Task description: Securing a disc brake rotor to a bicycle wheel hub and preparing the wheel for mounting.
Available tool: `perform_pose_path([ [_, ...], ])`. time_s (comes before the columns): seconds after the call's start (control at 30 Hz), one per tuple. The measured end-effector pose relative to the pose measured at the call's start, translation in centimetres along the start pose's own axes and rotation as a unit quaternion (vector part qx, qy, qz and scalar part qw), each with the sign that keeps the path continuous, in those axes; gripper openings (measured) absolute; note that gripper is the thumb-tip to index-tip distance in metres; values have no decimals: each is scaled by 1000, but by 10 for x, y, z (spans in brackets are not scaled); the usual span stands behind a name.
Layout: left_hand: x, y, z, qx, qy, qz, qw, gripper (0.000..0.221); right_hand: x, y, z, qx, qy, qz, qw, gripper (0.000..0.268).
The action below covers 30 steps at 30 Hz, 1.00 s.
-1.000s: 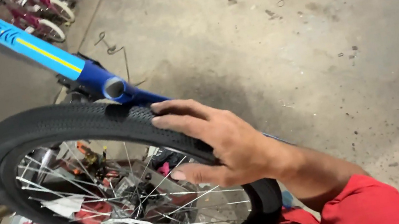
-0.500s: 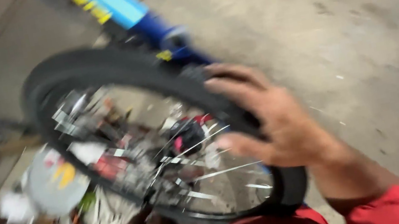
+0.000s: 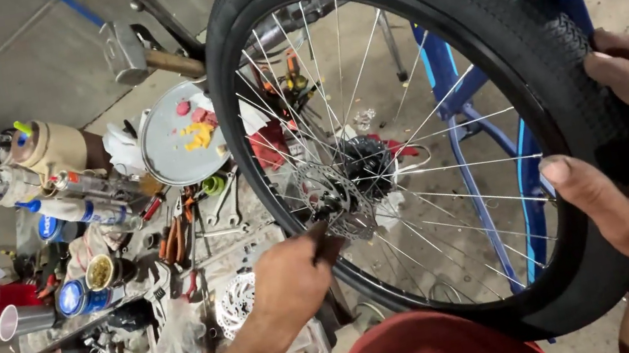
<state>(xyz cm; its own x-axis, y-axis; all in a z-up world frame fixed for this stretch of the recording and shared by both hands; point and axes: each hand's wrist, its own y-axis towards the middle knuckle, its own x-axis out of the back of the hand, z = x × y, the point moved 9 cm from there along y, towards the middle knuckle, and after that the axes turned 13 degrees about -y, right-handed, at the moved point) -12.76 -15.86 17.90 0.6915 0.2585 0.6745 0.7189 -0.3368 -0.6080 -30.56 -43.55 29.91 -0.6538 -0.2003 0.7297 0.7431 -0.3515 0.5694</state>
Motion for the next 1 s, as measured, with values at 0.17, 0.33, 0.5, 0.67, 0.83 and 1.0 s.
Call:
perform_pose_path([
  [0.17,-24,17,33,89,-430,-20,898,41,0,0,-3,2,-10,-2,1000,77],
  [0.33,-60,32,57,169,-559,31,811,48,1,1,2,4,-13,-11,1000,76],
  [0.5,-48,69,59,-172,-338,-23,925,69,-2,3,-1,-23,-42,4,999,76],
  [0.67,-29,55,36,-108,-195,7,975,48,-5,3,8,-7,7,7,1000,70],
  [0.83,-35,80,35,-359,-83,-57,928,51,-15,-7,-2,-1,21,25,999,70],
  [1.0,-32,75,26,-461,-58,-123,877,55,-76,-75,-108,-435,103,289,847,61],
])
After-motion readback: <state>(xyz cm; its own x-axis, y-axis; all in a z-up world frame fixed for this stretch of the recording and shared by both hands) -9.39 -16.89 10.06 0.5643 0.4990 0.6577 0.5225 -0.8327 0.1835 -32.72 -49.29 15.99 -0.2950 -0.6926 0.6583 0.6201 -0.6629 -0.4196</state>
